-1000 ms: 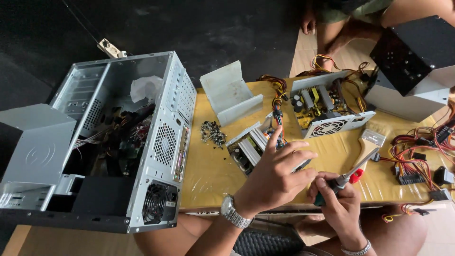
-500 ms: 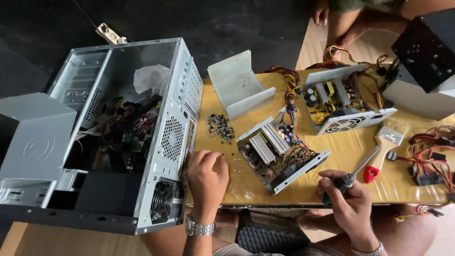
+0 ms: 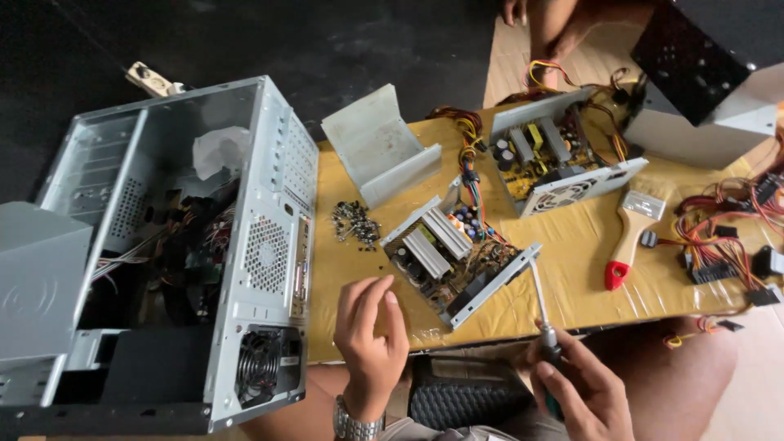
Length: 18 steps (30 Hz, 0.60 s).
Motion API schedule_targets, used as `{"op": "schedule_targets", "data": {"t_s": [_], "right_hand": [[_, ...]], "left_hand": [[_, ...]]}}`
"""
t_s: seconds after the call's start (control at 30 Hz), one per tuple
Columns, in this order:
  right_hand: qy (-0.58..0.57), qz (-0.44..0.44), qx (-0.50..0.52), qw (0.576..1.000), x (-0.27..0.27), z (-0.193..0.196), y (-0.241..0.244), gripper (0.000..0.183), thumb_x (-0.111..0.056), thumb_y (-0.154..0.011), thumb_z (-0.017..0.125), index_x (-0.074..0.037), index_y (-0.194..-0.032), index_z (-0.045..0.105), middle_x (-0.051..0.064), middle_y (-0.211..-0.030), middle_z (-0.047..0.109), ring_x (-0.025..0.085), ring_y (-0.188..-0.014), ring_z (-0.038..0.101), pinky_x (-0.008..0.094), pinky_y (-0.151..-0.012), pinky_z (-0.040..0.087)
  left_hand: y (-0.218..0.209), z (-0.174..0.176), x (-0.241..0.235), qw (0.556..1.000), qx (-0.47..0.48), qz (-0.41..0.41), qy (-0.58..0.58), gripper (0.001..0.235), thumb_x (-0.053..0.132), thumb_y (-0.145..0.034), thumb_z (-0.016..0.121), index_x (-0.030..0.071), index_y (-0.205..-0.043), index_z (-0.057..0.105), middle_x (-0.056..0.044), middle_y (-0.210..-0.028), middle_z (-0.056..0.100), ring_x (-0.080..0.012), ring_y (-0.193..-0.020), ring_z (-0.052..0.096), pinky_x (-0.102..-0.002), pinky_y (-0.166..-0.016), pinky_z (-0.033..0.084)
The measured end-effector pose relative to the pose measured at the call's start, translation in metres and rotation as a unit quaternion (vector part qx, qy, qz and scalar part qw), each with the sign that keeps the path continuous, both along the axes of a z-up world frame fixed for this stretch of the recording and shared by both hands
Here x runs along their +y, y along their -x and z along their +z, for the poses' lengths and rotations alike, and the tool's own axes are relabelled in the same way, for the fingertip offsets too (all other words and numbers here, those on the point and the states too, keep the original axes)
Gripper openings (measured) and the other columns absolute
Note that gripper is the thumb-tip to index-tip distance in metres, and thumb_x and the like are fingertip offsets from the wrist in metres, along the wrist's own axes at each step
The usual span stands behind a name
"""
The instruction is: The person sits on the floor and uses a screwdriver to remove screws from a computer power supply unit. They hold the unit with one hand while turning the screwdriver with the other, working on the metal casing of the device.
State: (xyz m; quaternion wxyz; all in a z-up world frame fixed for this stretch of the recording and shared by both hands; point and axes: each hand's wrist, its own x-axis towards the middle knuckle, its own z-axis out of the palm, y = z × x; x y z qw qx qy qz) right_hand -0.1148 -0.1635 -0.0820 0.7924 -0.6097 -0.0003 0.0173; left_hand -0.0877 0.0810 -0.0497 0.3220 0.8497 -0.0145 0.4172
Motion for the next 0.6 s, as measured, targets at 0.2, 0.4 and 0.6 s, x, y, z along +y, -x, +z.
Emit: {"op": "schedule_targets", "data": {"t_s": [0.2, 0.4, 0.6], "right_hand": [[0.069, 0.063, 0.068, 0.993, -0.037, 0.004, 0.015, 0.057, -0.005, -0.087, 0.066, 0.000, -0.144, 0.059, 0.016, -0.105, 0.084, 0.018, -0.049, 0.063, 0.026, -0.036, 0.051], [0.092, 0.057, 0.067, 0.992, -0.061, -0.001, 0.007, 0.046, -0.007, -0.088, 0.066, 0.004, -0.132, 0.066, 0.015, -0.109, 0.087, 0.017, -0.044, 0.056, 0.024, -0.033, 0.044], [0.115, 0.085, 0.094, 0.985, -0.066, 0.005, -0.007, 0.043, -0.011, -0.086, 0.072, -0.002, -0.127, 0.075, 0.011, -0.098, 0.093, 0.013, -0.045, 0.056, 0.025, -0.040, 0.049]], "left_hand": [[-0.012, 0.037, -0.044, 0.984, -0.028, -0.177, 0.002, 0.018, 0.009, -0.100, 0.059, -0.005, -0.110, 0.063, -0.019, -0.106, 0.067, -0.0325, -0.098, 0.068, -0.042, -0.089, 0.061], [-0.039, 0.062, -0.073, 0.963, 0.083, -0.227, -0.122, 0.019, -0.001, -0.094, 0.059, -0.007, -0.112, 0.064, -0.017, -0.107, 0.063, -0.0318, -0.098, 0.061, -0.043, -0.092, 0.052], [-0.056, 0.043, -0.084, 0.954, 0.151, -0.218, -0.139, 0.026, -0.008, -0.088, 0.062, -0.005, -0.114, 0.063, -0.016, -0.099, 0.068, -0.0310, -0.093, 0.061, -0.041, -0.088, 0.054]]}}
